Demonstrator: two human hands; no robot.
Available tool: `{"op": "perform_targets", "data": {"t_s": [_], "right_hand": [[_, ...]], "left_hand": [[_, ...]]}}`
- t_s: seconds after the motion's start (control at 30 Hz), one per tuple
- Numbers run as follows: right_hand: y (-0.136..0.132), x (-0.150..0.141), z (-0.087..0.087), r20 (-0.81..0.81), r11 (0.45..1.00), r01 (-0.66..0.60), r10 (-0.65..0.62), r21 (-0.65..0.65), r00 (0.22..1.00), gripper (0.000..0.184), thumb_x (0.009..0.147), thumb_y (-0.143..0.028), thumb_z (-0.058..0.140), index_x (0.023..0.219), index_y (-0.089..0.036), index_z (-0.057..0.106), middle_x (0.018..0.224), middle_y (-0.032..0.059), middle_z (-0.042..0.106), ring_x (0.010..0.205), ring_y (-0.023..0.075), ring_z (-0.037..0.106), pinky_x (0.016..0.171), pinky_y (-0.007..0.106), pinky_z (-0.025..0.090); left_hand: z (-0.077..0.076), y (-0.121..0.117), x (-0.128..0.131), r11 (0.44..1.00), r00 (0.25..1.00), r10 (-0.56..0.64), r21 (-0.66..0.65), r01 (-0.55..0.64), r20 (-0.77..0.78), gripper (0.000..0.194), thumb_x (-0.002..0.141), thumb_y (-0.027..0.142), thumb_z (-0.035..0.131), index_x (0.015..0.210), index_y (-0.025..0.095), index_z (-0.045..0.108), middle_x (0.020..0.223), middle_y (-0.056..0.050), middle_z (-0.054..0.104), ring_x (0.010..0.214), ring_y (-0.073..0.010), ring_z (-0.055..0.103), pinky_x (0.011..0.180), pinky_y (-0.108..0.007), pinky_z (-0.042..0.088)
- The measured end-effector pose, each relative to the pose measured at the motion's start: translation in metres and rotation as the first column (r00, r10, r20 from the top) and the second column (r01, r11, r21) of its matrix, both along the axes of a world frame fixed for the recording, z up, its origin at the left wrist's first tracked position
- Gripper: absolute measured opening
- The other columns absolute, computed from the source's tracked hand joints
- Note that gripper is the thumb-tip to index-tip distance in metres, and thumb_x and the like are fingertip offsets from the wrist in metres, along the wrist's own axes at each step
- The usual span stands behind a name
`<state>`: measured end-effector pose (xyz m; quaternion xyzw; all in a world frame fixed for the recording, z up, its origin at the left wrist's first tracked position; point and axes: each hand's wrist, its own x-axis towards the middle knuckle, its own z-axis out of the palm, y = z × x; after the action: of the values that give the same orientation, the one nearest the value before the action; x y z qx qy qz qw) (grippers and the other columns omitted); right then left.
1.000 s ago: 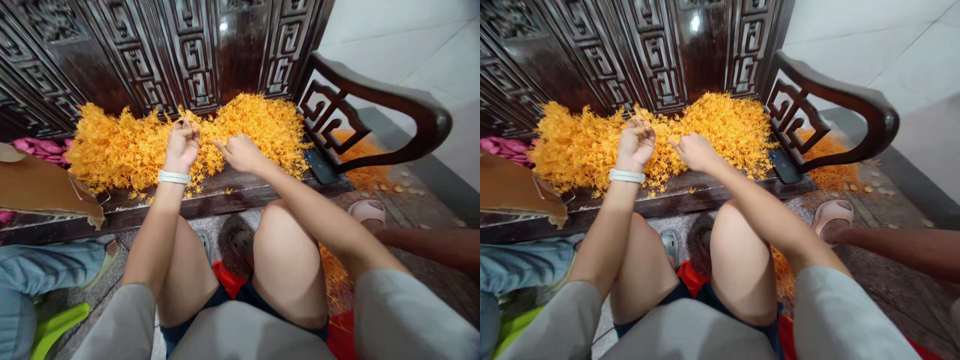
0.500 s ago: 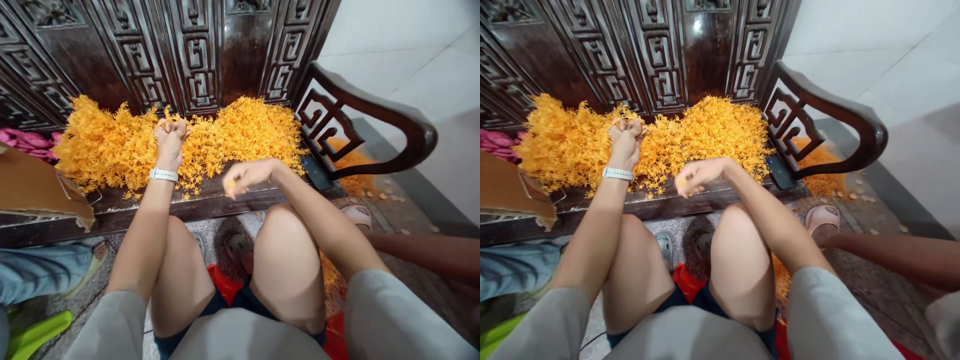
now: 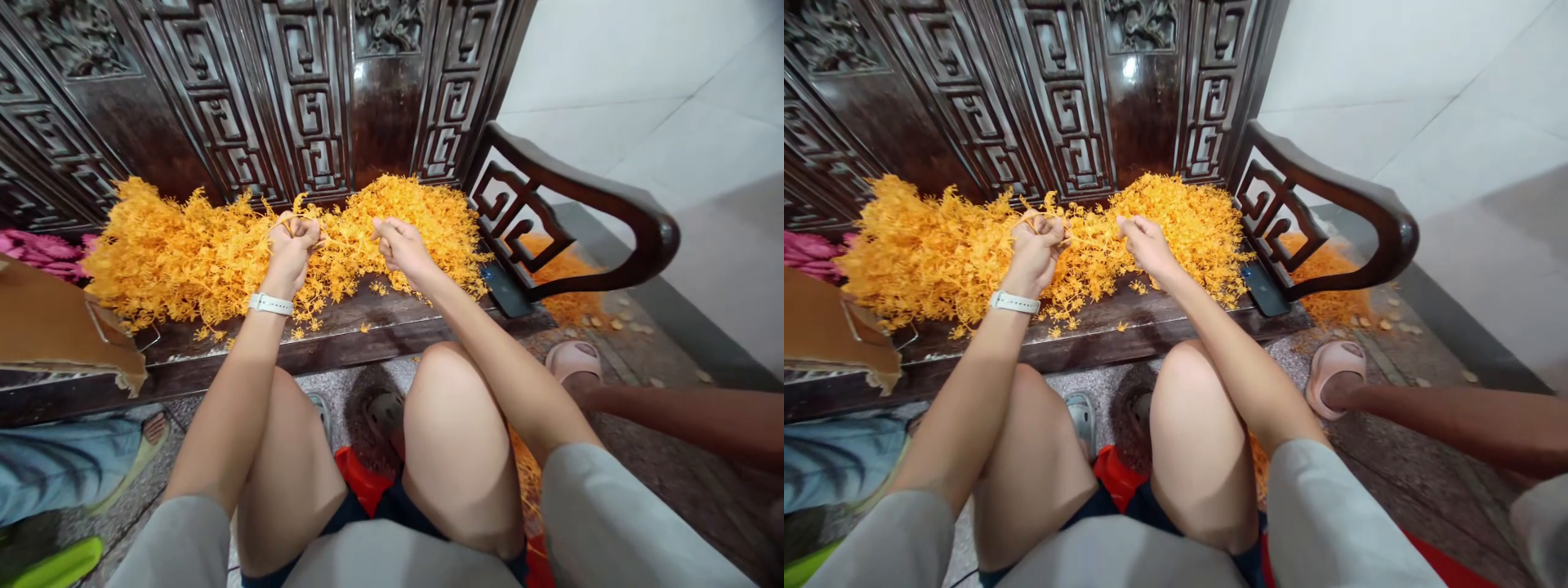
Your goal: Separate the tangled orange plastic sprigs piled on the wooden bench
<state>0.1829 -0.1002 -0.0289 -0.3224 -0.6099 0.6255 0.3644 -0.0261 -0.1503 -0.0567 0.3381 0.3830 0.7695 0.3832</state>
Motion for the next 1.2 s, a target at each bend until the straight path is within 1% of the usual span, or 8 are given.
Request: {"op": "perform_targets", "data": {"t_s": [0.1,0.23,0.37,0.6,0.73,0.87,1.07,1.2], "right_hand": [[0.004,0.002,-0.004,0.086,0.992,-0.067,0.058,0.105,0.995,0.042,0.105,-0.057,0.056,0.082,-0.023,0.051,0.057,-0.0081,0.028,0.049,0.0089,0.021,0.047,0.027,0.015],[0.004,0.003,-0.008,0.21,0.954,-0.211,0.166,0.211,0.963,0.054,0.102,-0.067,0.056,0.075,-0.023,0.043,0.06,-0.0058,0.032,0.053,0.0094,0.027,0.051,0.028,0.021],[0.002,0.003,-0.01,0.3,0.936,-0.237,0.155,0.26,0.941,0.057,0.102,-0.068,0.056,0.072,-0.023,0.037,0.062,-0.0046,0.034,0.058,0.0103,0.031,0.054,0.028,0.025],[-0.002,0.0,-0.008,0.23,0.943,-0.294,0.255,0.154,0.939,0.047,0.107,-0.052,0.057,0.075,-0.023,0.038,0.058,-0.0059,0.037,0.054,0.0092,0.03,0.051,0.027,0.024],[0.0,-0.001,-0.011,0.217,0.957,-0.249,0.214,0.149,0.952,0.049,0.104,-0.059,0.06,0.076,-0.023,0.042,0.06,-0.0039,0.042,0.054,0.0091,0.034,0.049,0.025,0.025],[0.0,-0.002,-0.011,0.254,0.967,-0.23,0.197,0.107,0.947,0.046,0.102,-0.058,0.064,0.08,-0.023,0.043,0.06,-0.0035,0.043,0.054,0.0097,0.036,0.047,0.025,0.023],[-0.002,-0.003,-0.01,0.206,0.962,-0.256,0.234,0.091,0.95,0.049,0.101,-0.058,0.066,0.074,-0.023,0.045,0.06,-0.0047,0.04,0.051,0.0086,0.03,0.046,0.025,0.02],[0.003,-0.006,-0.016,0.125,0.973,-0.187,0.171,0.137,0.977,0.05,0.1,-0.054,0.069,0.071,-0.022,0.044,0.06,-0.0043,0.043,0.054,0.0082,0.031,0.047,0.024,0.023]], "left_hand": [[0.003,-0.002,0.004,1.0,0.999,-0.03,-0.007,0.03,-0.021,0.047,0.076,0.003,0.081,0.073,0.023,0.038,0.068,0.004,0.054,0.067,-0.0103,0.064,0.056,-0.016,0.051],[0.006,-0.003,0.007,0.999,0.999,-0.037,-0.024,0.036,-0.03,0.044,0.077,0.004,0.077,0.072,0.023,0.037,0.071,0.002,0.057,0.065,-0.0102,0.064,0.053,-0.017,0.051],[0.008,-0.004,0.008,0.997,0.997,-0.066,-0.053,0.064,-0.037,0.04,0.08,0.009,0.076,0.077,0.023,0.039,0.076,0.002,0.062,0.06,-0.0092,0.064,0.053,-0.018,0.054],[0.004,-0.005,0.009,0.995,0.996,-0.086,-0.047,0.086,0.008,0.038,0.085,0.016,0.08,0.082,0.025,0.043,0.082,0.002,0.065,0.069,-0.0119,0.071,0.061,-0.022,0.061],[0.004,-0.005,0.013,0.994,0.993,-0.102,-0.019,0.104,0.065,0.038,0.086,0.017,0.081,0.084,0.025,0.045,0.086,0.001,0.065,0.075,-0.0128,0.072,0.065,-0.024,0.063],[0.008,-0.006,0.018,0.991,0.989,-0.102,-0.071,0.11,0.108,0.038,0.086,0.016,0.082,0.086,0.025,0.044,0.084,0.003,0.062,0.073,-0.0114,0.071,0.067,-0.023,0.063],[0.009,-0.008,0.023,0.981,0.975,-0.166,-0.076,0.178,0.147,0.03,0.092,0.019,0.077,0.09,0.026,0.048,0.086,0.003,0.065,0.071,-0.0113,0.071,0.074,-0.027,0.063],[0.011,-0.01,0.028,0.96,0.948,-0.253,-0.073,0.271,0.195,0.024,0.098,0.035,0.073,0.091,0.024,0.053,0.09,-0.002,0.074,0.076,-0.0144,0.075,0.077,-0.03,0.063]]}}
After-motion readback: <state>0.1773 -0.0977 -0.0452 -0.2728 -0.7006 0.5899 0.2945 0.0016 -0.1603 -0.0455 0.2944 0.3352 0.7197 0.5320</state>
